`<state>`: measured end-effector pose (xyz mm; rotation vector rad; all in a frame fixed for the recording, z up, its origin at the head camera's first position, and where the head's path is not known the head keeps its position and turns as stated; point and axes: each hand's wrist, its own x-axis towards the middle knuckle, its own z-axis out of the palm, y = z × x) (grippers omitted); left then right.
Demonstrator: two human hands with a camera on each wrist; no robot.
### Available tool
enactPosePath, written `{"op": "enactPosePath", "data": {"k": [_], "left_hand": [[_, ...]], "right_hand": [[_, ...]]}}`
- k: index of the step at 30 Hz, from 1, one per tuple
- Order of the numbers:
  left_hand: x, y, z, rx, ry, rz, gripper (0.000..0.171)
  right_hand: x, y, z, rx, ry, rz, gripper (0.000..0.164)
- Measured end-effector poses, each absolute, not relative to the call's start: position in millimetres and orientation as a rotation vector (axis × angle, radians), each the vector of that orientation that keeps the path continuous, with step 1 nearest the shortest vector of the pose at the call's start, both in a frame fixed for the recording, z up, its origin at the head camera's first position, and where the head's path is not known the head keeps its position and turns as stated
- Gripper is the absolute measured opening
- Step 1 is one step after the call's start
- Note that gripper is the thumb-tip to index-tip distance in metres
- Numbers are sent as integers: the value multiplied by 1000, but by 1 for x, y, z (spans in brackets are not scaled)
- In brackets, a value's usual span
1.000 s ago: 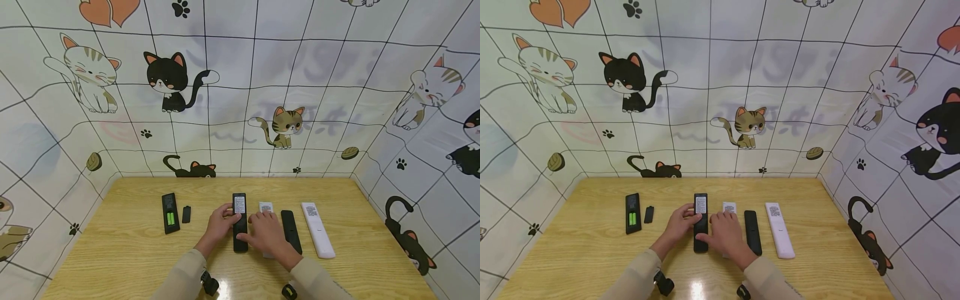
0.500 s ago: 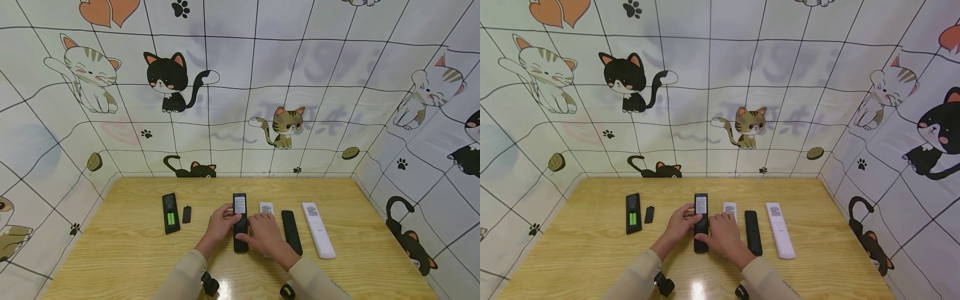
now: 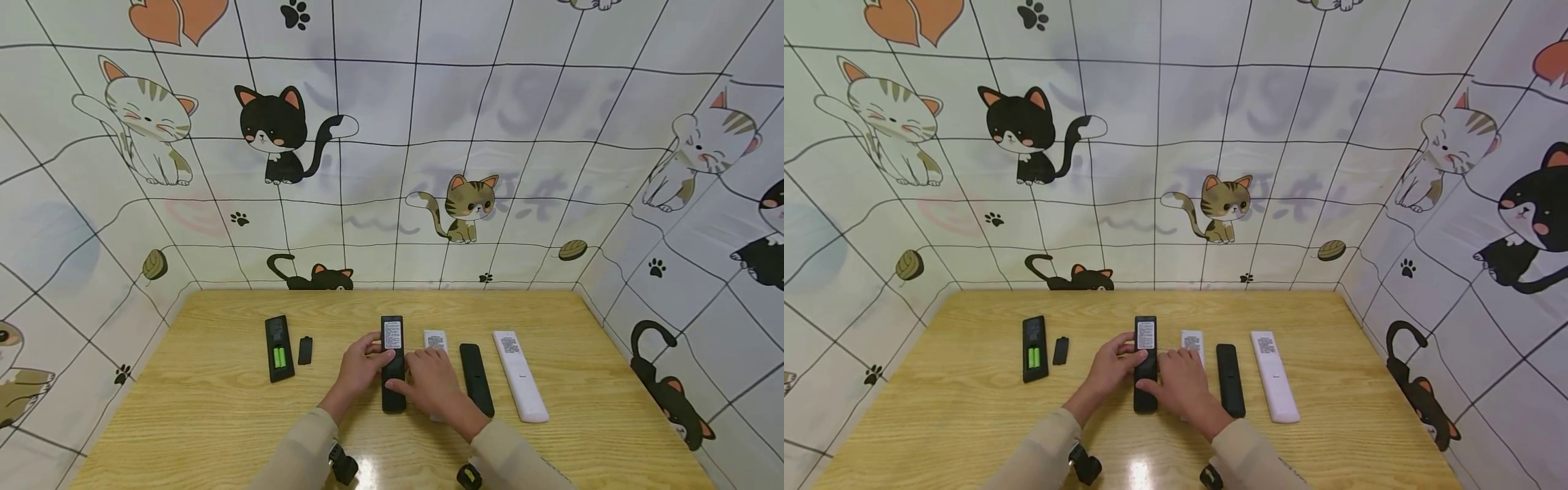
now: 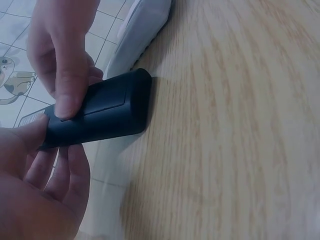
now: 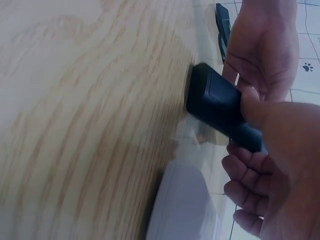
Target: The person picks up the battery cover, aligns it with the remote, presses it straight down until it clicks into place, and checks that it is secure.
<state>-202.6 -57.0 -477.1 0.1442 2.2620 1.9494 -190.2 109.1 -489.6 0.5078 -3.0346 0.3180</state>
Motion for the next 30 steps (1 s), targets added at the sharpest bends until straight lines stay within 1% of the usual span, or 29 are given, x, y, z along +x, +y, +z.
{"op": "enactPosePath", "data": {"k": [6, 14, 20, 27, 30], "left_hand": [[-204, -56, -478, 151, 2282, 1960, 41], [-218, -55, -510, 152, 2305, 1961, 44], [-219, -55, -514, 113, 2319, 1939, 46], [-219, -53, -514, 84, 2338, 1922, 45], [-219, -52, -514, 80, 2361, 1906, 45]], "right_hand": [[-191, 106, -488, 468, -3057, 340, 44], [-190, 106, -487, 455, -3069, 375, 44], [-189, 105, -489, 470, -3062, 344, 43], [-187, 102, -492, 458, -3097, 294, 62], [-186, 102, -494, 461, -3106, 275, 66]]}}
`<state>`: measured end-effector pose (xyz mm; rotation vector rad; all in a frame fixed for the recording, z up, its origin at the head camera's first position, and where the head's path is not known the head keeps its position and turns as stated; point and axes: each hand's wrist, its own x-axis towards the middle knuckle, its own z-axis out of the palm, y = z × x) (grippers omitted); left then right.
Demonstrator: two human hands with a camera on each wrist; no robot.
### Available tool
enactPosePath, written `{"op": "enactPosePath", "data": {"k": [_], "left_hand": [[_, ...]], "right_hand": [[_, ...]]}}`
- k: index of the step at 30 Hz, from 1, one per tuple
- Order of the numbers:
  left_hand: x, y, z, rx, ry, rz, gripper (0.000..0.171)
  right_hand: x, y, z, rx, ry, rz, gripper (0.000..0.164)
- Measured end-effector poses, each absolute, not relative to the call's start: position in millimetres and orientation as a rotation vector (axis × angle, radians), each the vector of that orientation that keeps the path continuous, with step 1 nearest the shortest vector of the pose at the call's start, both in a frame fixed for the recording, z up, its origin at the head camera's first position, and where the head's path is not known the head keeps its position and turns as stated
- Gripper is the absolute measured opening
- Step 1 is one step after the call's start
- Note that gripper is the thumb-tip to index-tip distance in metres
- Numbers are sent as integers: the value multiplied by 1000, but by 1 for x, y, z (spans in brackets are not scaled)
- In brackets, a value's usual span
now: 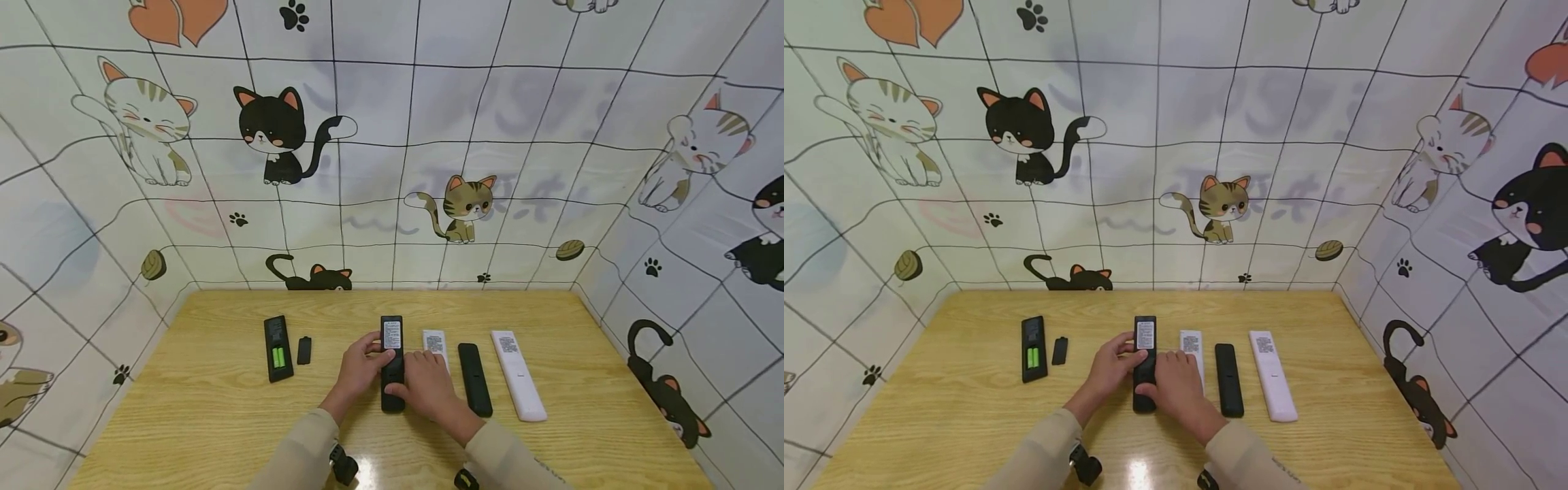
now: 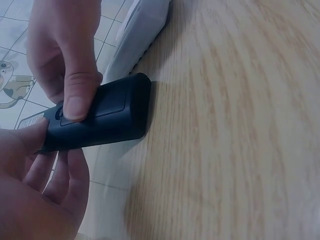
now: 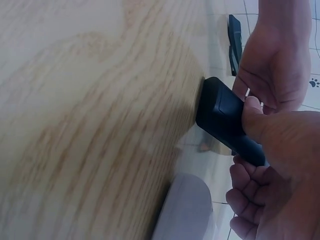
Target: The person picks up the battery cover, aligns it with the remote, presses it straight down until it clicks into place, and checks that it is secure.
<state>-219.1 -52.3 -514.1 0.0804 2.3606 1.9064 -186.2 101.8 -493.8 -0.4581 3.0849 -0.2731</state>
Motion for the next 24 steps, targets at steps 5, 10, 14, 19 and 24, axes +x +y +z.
{"op": "enactPosePath", "data": {"k": [5, 10, 14, 19, 24], "left_hand": [[-219, -52, -514, 101, 2387, 1895, 45], [-219, -52, -513, 101, 2395, 1876, 45], [-219, -52, -513, 104, 2395, 1874, 46], [-219, -52, -513, 91, 2390, 1869, 45], [-219, -52, -513, 91, 2381, 1872, 43]], "right_hand": [[-185, 102, -495, -484, 3085, -209, 71], [-183, 104, -495, -525, 3101, -160, 73], [-182, 104, -494, -541, 3108, -162, 72], [-182, 105, -496, -530, 3119, -162, 72], [-182, 105, -496, -508, 3114, -210, 69]]}}
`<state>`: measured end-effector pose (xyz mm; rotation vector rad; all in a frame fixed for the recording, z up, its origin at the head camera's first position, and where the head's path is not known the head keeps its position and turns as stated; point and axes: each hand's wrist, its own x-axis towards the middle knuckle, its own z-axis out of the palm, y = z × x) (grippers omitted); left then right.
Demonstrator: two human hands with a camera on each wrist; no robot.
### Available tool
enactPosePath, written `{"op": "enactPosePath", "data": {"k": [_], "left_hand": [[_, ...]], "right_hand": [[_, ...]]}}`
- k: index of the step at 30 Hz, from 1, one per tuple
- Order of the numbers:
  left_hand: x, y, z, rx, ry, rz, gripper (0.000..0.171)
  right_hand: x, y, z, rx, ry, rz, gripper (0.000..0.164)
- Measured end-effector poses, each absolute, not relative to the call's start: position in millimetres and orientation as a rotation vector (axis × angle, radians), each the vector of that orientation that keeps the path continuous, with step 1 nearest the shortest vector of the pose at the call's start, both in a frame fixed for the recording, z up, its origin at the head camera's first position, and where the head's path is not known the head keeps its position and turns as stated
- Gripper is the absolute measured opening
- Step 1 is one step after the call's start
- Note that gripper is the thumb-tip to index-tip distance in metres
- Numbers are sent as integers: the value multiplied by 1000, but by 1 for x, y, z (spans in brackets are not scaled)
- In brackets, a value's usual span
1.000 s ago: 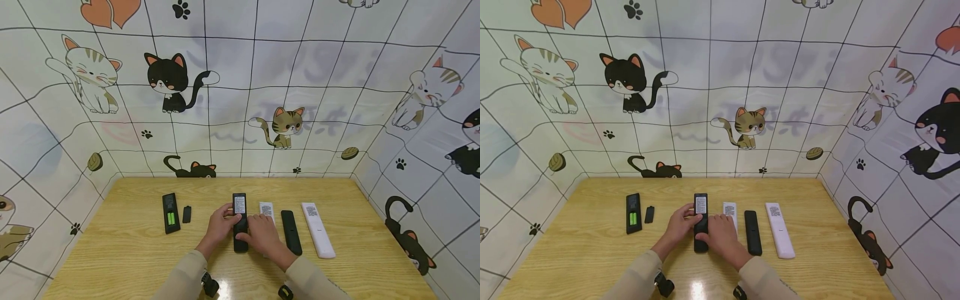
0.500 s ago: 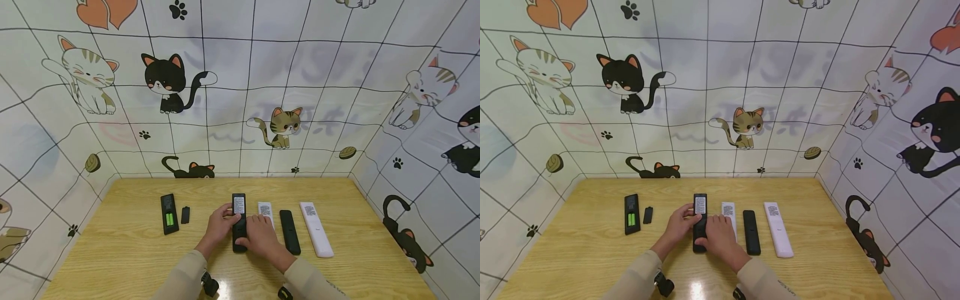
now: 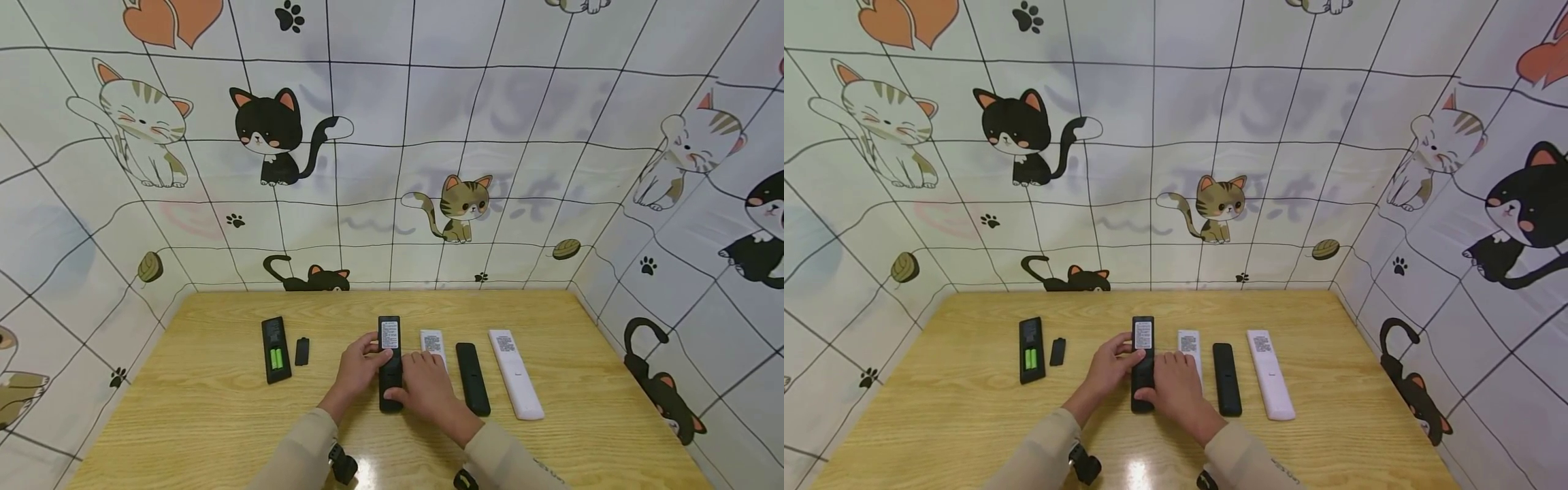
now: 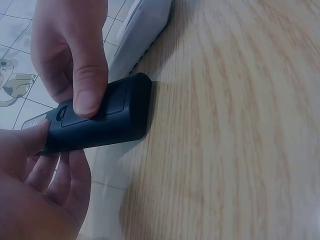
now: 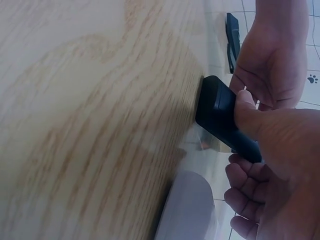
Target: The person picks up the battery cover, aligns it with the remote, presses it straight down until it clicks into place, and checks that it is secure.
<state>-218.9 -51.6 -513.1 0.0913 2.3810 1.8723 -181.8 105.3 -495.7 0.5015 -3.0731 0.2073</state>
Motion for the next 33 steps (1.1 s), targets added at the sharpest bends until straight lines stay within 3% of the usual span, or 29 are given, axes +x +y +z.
{"op": "enactPosePath", "data": {"k": [15, 33], "left_hand": [[-221, -50, -511, 113, 2341, 1907, 37], [-218, -34, -514, -28, 2369, 1772, 38]], "right_hand": [[-186, 118, -481, 496, -3115, 299, 54], [-194, 170, -459, 343, -3103, 330, 41]]}}
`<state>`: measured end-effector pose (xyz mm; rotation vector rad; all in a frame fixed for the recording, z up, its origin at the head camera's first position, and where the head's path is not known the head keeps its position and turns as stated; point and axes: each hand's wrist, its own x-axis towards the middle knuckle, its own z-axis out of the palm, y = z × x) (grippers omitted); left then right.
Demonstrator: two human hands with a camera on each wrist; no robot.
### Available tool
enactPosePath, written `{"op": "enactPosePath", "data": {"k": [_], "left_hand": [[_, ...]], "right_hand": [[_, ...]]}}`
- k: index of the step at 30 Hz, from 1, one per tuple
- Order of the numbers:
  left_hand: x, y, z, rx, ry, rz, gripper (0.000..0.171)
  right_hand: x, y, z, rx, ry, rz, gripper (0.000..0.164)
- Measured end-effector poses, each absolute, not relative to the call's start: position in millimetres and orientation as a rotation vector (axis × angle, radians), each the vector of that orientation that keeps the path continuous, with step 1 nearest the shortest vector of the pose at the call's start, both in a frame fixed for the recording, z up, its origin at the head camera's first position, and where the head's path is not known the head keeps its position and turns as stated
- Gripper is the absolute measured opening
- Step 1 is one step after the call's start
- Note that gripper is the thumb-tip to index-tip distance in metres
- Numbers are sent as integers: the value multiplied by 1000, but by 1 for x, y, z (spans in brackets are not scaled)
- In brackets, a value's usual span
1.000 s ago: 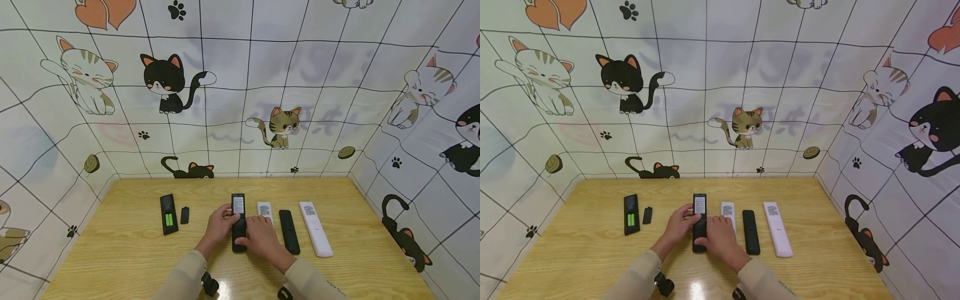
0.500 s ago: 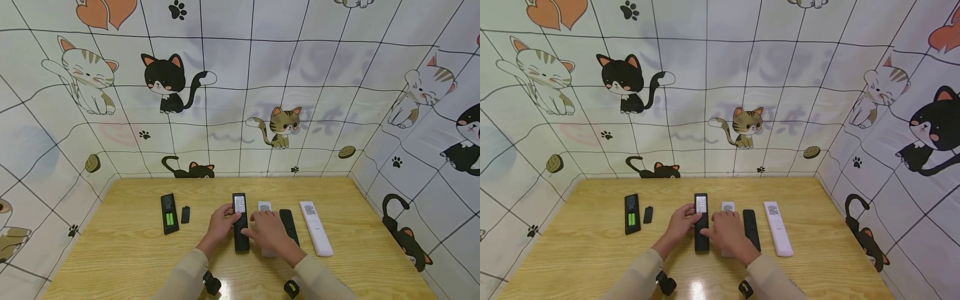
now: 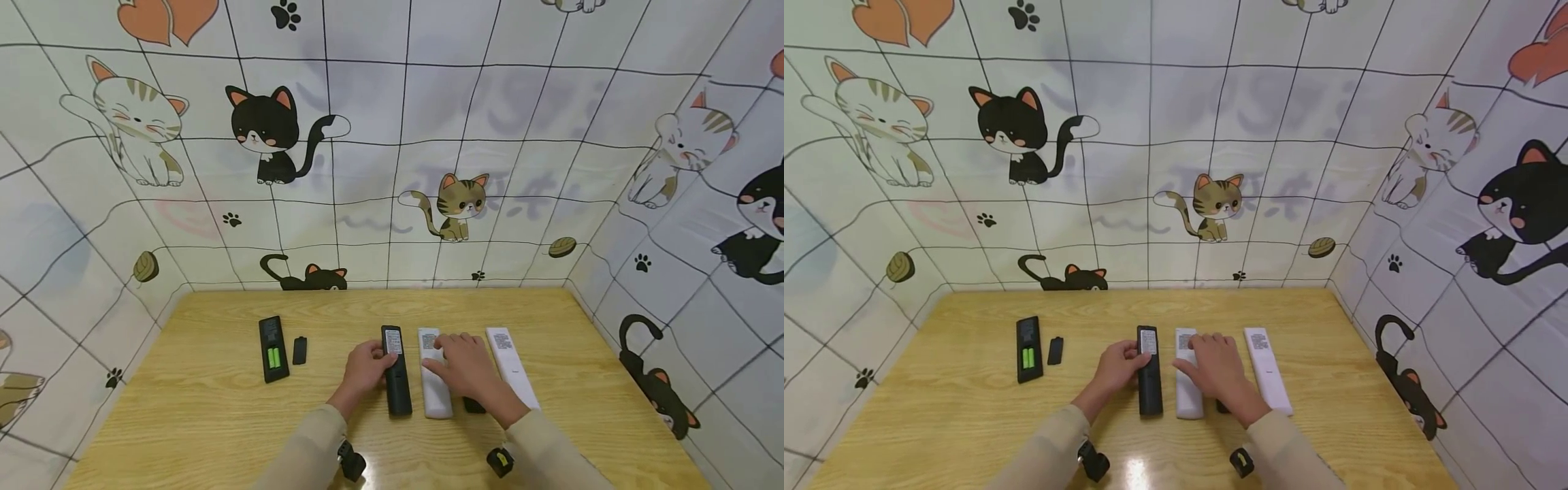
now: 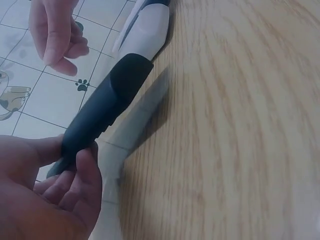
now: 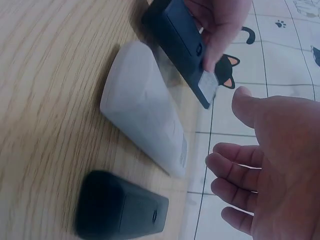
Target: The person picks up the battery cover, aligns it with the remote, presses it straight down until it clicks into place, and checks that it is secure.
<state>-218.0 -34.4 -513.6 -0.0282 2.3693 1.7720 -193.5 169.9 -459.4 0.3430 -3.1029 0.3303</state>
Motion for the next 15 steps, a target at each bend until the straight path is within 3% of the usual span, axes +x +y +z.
{"op": "enactPosePath", "data": {"k": [15], "left_hand": [[-217, -29, -511, -126, 2449, 1589, 36]], "right_hand": [[-191, 179, -460, 313, -3098, 347, 40]]}}
